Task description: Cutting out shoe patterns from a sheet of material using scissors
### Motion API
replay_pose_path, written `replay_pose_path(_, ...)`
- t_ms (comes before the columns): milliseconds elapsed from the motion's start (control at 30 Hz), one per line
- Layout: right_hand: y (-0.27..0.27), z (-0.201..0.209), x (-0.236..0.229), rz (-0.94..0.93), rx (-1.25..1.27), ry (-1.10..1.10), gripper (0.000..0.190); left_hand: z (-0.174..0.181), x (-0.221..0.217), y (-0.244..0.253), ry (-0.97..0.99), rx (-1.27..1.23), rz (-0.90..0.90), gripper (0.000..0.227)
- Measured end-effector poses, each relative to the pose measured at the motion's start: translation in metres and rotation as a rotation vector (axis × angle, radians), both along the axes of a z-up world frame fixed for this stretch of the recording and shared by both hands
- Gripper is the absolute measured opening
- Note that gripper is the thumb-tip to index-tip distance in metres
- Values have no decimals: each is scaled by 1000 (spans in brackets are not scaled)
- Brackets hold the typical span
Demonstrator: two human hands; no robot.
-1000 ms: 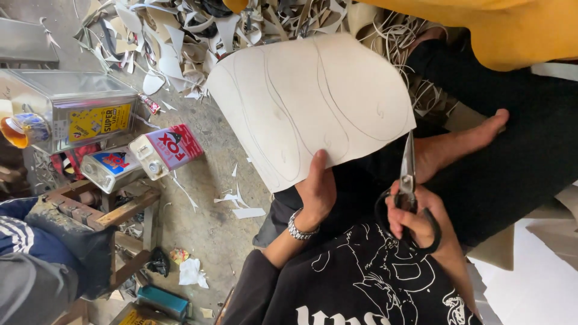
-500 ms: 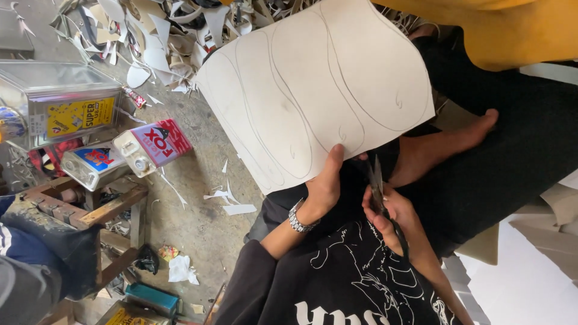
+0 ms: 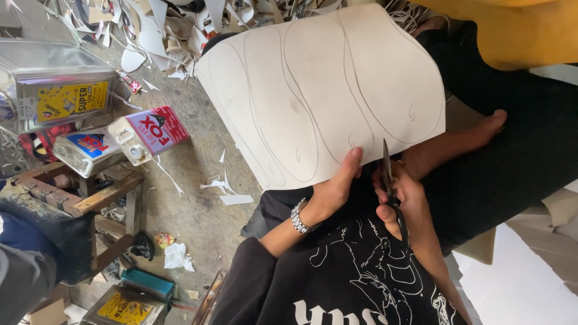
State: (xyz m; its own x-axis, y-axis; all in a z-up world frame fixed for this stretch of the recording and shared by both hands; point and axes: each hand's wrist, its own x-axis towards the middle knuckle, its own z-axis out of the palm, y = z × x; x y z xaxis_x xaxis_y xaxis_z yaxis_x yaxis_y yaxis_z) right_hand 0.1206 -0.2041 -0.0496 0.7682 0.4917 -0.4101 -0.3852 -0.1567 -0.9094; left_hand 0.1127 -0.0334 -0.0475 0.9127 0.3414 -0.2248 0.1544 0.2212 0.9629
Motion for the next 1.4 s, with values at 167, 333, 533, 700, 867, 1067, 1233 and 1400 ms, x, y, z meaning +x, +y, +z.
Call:
replay_pose_path(167, -10, -8, -10, -14, -94, -69, 67, 11, 13, -5, 19, 22, -33, 52)
replay_pose_path(333, -15, -10, -13, -35, -170, -57, 59, 6, 11, -3, 40, 36, -60, 52)
replay_pose_path(533, -17, -2, -14, -72, -175, 5, 49, 0, 4, -3, 80, -1, -69, 53)
replay_pose_path(700, -14, -3, -9, -37, -159, 19, 59, 18, 1, -19, 76, 66, -87, 47)
replay_pose_path(867, -9, 5, -6, -2, -183, -8, 56, 33, -4, -15, 195, 77, -125, 46)
replay_pose_path(1067, -17, -4, -20, -6, -253, -38, 36, -14, -36, -9, 379, -111, -169, 50)
replay_pose_path(1233, -6, 13, -11, 8, -275, -20, 40, -27, -44, 1, 481, -312, -139, 74)
replay_pose_path(1400, -6, 7, -11, 20, -266, 5, 50, -38, -59, 15, 487, -389, -243, 71)
